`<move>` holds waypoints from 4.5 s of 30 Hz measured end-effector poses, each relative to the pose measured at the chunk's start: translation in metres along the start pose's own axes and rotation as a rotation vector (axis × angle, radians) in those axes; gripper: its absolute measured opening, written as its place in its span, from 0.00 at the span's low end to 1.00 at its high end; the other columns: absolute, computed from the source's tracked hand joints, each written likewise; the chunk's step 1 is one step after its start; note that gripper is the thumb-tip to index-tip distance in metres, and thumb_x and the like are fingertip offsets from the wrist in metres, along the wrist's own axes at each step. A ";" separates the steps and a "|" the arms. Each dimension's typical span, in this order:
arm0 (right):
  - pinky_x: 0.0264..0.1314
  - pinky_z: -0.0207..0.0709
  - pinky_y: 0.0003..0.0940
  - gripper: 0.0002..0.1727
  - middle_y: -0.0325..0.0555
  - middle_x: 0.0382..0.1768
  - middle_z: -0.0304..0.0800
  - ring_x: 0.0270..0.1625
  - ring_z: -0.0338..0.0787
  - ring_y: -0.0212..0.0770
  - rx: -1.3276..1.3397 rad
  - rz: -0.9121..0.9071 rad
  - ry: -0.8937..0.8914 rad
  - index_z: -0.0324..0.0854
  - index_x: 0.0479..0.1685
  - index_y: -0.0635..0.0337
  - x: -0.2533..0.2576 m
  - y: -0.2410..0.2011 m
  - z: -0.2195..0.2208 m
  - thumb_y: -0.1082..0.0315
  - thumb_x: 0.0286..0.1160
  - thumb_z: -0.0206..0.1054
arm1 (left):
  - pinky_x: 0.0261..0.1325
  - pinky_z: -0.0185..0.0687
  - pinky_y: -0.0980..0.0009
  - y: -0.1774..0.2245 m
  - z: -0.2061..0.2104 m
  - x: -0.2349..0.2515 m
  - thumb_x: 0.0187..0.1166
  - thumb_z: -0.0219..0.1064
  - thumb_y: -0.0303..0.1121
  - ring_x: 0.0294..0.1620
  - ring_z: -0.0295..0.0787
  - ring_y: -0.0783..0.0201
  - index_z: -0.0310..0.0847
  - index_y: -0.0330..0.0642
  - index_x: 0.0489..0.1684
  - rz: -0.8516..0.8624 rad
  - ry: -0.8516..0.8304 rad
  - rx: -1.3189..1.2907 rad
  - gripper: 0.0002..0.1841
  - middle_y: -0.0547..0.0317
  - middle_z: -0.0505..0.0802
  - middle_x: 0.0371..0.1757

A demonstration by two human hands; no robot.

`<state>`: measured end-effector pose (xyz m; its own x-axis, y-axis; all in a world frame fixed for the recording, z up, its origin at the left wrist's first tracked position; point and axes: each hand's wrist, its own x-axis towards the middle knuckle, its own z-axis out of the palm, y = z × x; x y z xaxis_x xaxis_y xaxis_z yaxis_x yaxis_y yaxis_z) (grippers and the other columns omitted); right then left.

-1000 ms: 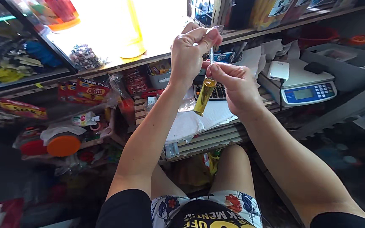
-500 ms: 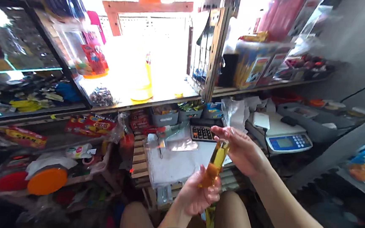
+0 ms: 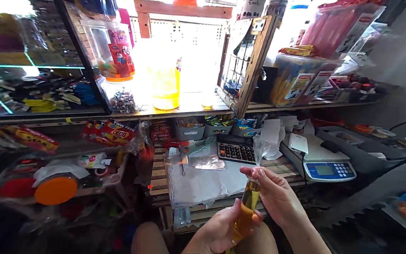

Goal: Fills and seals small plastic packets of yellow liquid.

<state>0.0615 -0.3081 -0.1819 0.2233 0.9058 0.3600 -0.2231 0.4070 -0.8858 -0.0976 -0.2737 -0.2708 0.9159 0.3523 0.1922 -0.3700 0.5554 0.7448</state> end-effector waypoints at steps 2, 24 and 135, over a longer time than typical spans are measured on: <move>0.69 0.82 0.27 0.14 0.44 0.52 0.98 0.63 0.92 0.34 -0.059 -0.041 -0.020 0.94 0.39 0.54 -0.005 0.000 -0.006 0.63 0.86 0.63 | 0.60 0.82 0.76 0.000 0.001 -0.001 0.90 0.57 0.47 0.57 0.86 0.76 0.84 0.45 0.59 0.181 0.169 0.313 0.17 0.68 0.90 0.58; 0.70 0.80 0.26 0.14 0.38 0.52 0.97 0.64 0.90 0.32 -0.049 -0.070 0.099 0.94 0.37 0.48 -0.084 0.014 -0.045 0.58 0.85 0.64 | 0.38 0.84 0.69 -0.045 0.030 0.020 0.64 0.84 0.37 0.31 0.85 0.69 0.70 0.35 0.54 0.282 0.362 0.928 0.28 0.58 0.85 0.32; 0.91 0.63 0.47 0.07 0.31 0.43 0.99 0.54 0.95 0.29 -0.231 -0.201 -0.212 0.97 0.44 0.44 -0.214 0.034 -0.065 0.60 0.72 0.77 | 0.46 0.87 0.78 -0.061 0.109 -0.090 0.84 0.61 0.24 0.36 0.91 0.75 0.90 0.40 0.48 -0.041 0.194 0.075 0.10 0.63 0.95 0.39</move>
<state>0.0678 -0.4957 -0.3075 0.0344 0.8244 0.5650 0.0313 0.5642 -0.8251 -0.1405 -0.4211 -0.2641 0.8800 0.4733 0.0398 -0.3141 0.5171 0.7962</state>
